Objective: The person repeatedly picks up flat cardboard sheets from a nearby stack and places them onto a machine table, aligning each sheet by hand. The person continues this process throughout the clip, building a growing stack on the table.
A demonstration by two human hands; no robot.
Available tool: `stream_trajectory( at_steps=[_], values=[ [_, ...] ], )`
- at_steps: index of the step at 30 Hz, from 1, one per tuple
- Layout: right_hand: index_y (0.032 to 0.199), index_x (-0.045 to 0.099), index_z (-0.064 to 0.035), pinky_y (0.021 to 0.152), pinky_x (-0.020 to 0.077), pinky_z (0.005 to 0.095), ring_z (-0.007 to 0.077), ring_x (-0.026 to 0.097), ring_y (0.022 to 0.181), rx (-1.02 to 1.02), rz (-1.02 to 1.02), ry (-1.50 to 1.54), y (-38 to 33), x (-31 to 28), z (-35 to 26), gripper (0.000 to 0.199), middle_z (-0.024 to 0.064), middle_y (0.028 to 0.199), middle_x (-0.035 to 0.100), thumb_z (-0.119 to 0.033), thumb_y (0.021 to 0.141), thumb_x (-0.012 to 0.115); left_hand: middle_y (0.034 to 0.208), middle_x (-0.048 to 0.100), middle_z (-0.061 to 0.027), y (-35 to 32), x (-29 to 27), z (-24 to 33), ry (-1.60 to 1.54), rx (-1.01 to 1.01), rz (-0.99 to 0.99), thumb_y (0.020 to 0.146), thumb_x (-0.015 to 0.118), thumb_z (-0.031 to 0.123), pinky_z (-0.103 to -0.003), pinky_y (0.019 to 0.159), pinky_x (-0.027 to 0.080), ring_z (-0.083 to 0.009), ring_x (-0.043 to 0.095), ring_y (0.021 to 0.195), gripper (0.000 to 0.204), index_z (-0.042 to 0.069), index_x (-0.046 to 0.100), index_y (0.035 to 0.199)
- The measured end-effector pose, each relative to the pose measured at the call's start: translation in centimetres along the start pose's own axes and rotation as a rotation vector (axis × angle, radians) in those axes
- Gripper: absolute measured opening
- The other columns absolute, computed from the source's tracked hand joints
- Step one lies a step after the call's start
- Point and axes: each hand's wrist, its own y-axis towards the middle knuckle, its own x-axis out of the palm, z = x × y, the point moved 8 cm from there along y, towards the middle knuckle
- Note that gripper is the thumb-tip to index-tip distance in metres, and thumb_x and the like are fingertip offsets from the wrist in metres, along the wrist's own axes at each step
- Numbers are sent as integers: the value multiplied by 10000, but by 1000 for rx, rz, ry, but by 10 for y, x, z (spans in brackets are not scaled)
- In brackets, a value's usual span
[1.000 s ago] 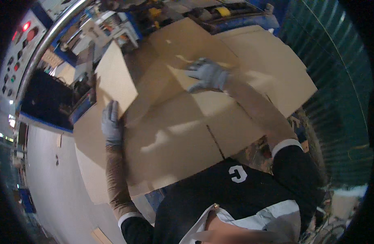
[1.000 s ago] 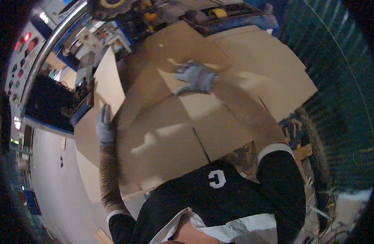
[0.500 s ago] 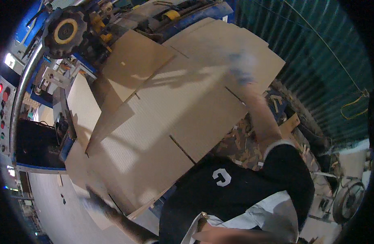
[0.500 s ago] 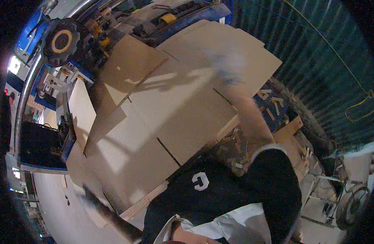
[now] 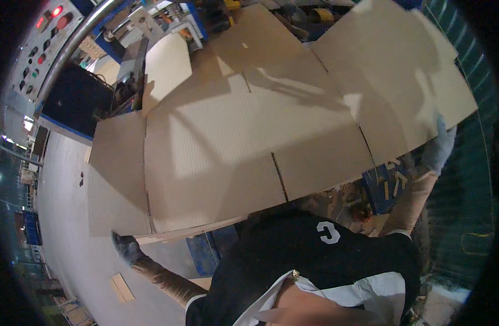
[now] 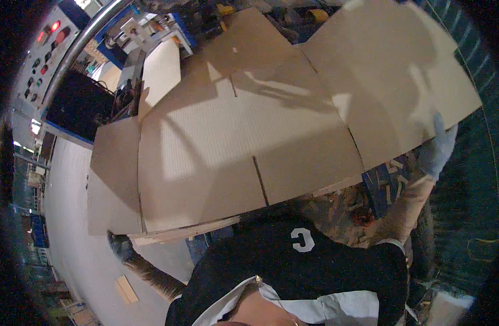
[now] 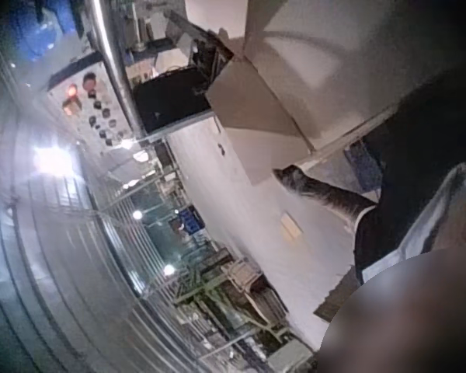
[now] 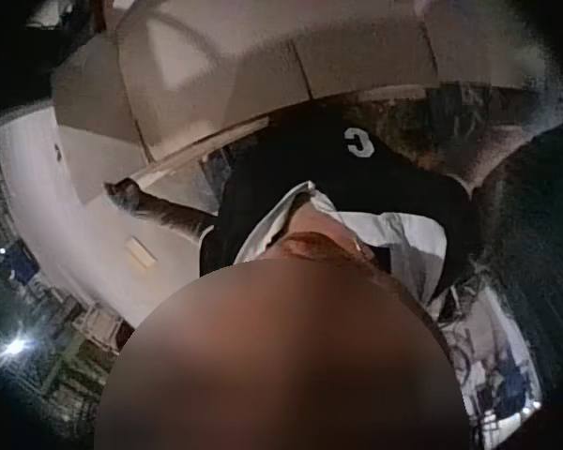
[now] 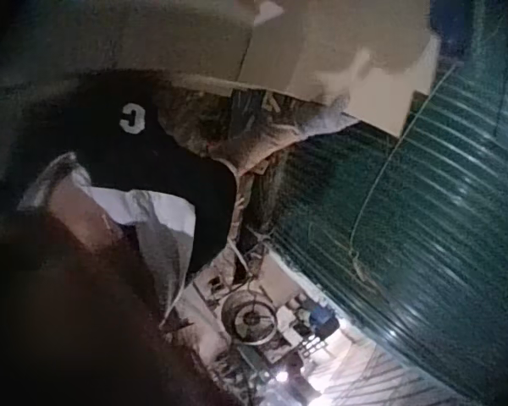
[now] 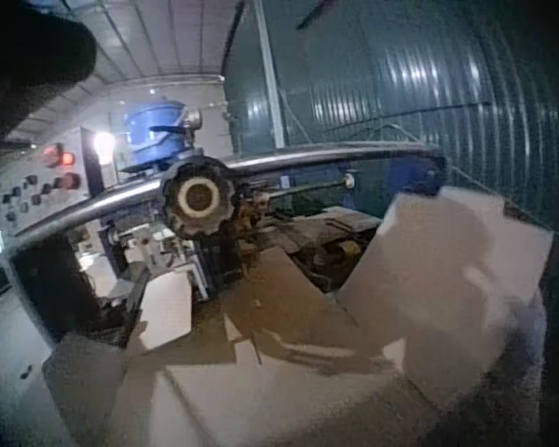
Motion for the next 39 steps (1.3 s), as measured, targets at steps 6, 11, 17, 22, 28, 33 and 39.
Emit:
stream_trajectory(
  at_steps=[6, 11, 17, 22, 28, 33, 39],
  values=[
    [1165, 587, 38, 844, 493, 372, 264, 612, 988, -730, 123, -952, -106, 36, -110, 341, 129, 1190, 598, -140, 876, 624, 1182, 620, -171, -28, 31, 67, 802, 494, -179, 862, 593, -5, -330, 991, 439, -243, 598, 1062, 292, -37, 616, 1151],
    [1054, 669, -108, 906, 493, 415, 296, 614, 1046, -805, -1226, -670, -238, 138, -64, 272, 94, 1181, 635, -125, 782, 668, 1278, 563, -161, -111, 109, 96, 686, 246, -333, 858, 563, 11, -401, 1033, 395, -291, 519, 1190, 370, 5, 583, 1228],
    [1004, 669, -171, 908, 501, 431, 293, 600, 1062, -990, -1453, -526, -299, 206, -14, 279, 61, 1164, 637, -183, 726, 660, 1419, 446, -152, -207, 260, 103, 963, 911, -1085, 777, 531, 34, -526, 1113, 259, -357, 417, 1307, 558, 138, 520, 1325],
    [1151, 609, -193, 971, 441, 445, 284, 541, 1161, -1073, -1535, -576, -302, 213, 6, 386, 54, 1230, 599, -395, 822, 593, 1416, 447, -153, -197, 275, 102, 1041, 958, -1173, 775, 522, 32, -534, 1109, 263, -365, 423, 1298, 544, 137, 528, 1309],
    [1171, 578, -71, 1010, 370, 495, 320, 522, 1139, -958, -1438, -605, -265, 228, 16, 697, 131, 1245, 567, -638, 765, 578, 1369, 471, -164, -181, 277, 99, 961, 1074, -1071, 787, 538, 94, -543, 1076, 306, -360, 452, 1264, 509, 134, 522, 1294],
    [1085, 588, -33, 967, 398, 482, 343, 540, 1078, -998, -1345, -626, -240, 277, 32, 700, 169, 1141, 591, -646, 747, 601, 1341, 498, -178, -120, 312, 94, 811, 1127, -875, 746, 621, 117, -545, 1053, 341, -368, 481, 1235, 529, 125, 549, 1270],
    [1050, 603, -24, 933, 421, 457, 355, 563, 1041, -914, -1359, -602, -224, 329, 64, 685, 173, 1125, 600, -649, 771, 570, 1330, 504, -186, -57, 340, 88, 574, 1151, -741, 701, 737, 161, -494, 1031, 387, -383, 484, 1218, 634, 119, 525, 1297]
  ],
)
